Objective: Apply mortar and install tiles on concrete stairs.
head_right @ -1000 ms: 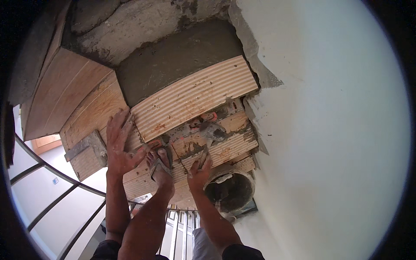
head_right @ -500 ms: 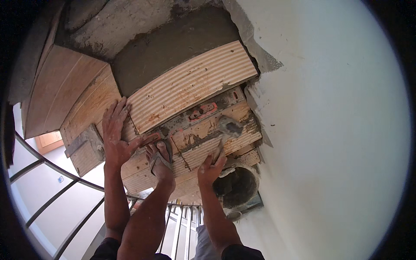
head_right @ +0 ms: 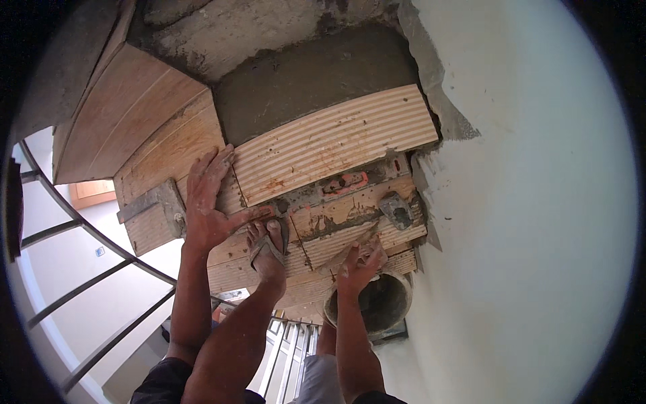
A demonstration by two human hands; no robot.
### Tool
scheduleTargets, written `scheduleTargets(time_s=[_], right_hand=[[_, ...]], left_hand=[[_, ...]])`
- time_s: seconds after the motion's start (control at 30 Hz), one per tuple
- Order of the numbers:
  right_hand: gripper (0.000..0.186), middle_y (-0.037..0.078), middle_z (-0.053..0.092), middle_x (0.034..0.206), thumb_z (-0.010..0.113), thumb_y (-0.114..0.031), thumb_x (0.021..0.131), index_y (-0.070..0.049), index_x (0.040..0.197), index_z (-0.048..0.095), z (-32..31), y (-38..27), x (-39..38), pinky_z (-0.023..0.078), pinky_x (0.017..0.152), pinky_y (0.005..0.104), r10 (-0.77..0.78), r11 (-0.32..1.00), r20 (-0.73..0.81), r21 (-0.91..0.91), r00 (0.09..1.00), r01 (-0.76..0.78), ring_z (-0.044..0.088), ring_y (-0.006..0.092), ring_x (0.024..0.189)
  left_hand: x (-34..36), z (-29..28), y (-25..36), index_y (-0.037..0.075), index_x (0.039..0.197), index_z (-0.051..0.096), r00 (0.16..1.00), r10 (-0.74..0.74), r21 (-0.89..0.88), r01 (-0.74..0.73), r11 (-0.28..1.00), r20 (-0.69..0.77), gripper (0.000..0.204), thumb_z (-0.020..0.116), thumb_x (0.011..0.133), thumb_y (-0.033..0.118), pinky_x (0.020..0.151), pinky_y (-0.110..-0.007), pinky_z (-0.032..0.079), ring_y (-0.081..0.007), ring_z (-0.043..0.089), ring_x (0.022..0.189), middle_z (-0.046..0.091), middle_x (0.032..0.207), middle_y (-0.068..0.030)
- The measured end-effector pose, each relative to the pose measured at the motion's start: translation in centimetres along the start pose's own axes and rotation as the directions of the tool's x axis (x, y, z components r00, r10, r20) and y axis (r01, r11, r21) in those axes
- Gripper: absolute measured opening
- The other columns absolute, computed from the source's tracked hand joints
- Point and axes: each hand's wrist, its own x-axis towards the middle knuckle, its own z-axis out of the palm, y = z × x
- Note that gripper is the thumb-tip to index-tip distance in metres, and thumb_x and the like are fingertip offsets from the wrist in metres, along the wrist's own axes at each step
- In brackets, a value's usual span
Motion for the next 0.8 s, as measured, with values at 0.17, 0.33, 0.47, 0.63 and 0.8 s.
scheduleTargets(time_s=[0.17, 0.33, 0.47, 0.63, 0.8], right_hand=[[0.054, 0.02, 0.061, 0.126, 0.069, -0.03, 0.104, 0.004, 0.144, 0.056, -2.0, -3.0, 3.4, 0.051, 0.09, 0.0416, -0.016, 1.0, 0.087, -0.019, 0.996, 0.018, 0.062, 0.0291, 0.106], [0.044, 0.013, 0.065, 0.115, 0.071, -0.024, 0.103, 0.001, 0.139, 0.061, -1.7, -3.9, 3.7, 0.053, 0.083, 0.037, -0.14, 0.988, 0.087, -0.055, 0.986, 0.145, 0.064, 0.0213, 0.098], [0.043, 0.012, 0.065, 0.107, 0.071, -0.024, 0.103, 0.001, 0.137, 0.062, -4.3, -3.7, 0.5, 0.053, 0.082, 0.0363, -0.205, 0.97, 0.135, -0.102, 0.969, 0.219, 0.065, 0.0214, 0.094], [0.041, 0.012, 0.064, 0.1, 0.072, -0.027, 0.102, 0.0, 0.133, 0.065, -10.7, -4.9, -3.3, 0.053, 0.077, 0.0366, -0.162, 0.985, 0.249, -0.023, 0.955, 0.173, 0.065, 0.0213, 0.088], [0.039, 0.014, 0.064, 0.097, 0.073, -0.028, 0.101, 0.001, 0.126, 0.067, -17.5, -0.9, -2.5, 0.053, 0.071, 0.0361, -0.075, 0.994, 0.309, -0.048, 0.948, 0.094, 0.065, 0.0209, 0.081]], left_hand=[[0.3, 0.1, 0.3, 0.005, 0.152, 0.054, 0.999, 0.029, -0.005, -0.029, 1.0, -0.034, 0.105, 0.089, 0.07, 0.06, 0.128, -0.058, 0.026, -0.037, 0.044, 0.151, 0.057, 0.158, -0.0114], [-0.5, 0.0, 0.3, 0.003, 0.16, 0.043, 0.999, -0.045, -0.014, 0.045, 0.999, 0.007, 0.111, 0.086, 0.073, 0.057, 0.13, -0.058, 0.022, -0.0387, 0.041, 0.153, 0.053, 0.162, -0.0109], [-1.2, 1.2, -0.3, 0.003, 0.166, 0.03, 0.999, 0.046, 0.039, -0.045, 0.998, -0.026, 0.12, 0.088, 0.072, 0.049, 0.13, -0.057, 0.023, -0.043, 0.033, 0.156, 0.044, 0.167, -0.0162], [-0.7, 0.2, 0.8, 0.003, 0.166, 0.031, 0.999, 0.038, 0.069, -0.038, 0.997, 0.002, 0.122, 0.09, 0.069, 0.047, 0.13, -0.056, 0.023, -0.0422, 0.035, 0.155, 0.042, 0.168, -0.0141], [-0.3, 0.2, 1.6, 0.004, 0.164, 0.037, 0.997, -0.062, 0.057, 0.06, 0.997, 0.048, 0.123, 0.094, 0.064, 0.049, 0.13, -0.055, 0.023, -0.0414, 0.036, 0.155, 0.044, 0.165, -0.0205]])
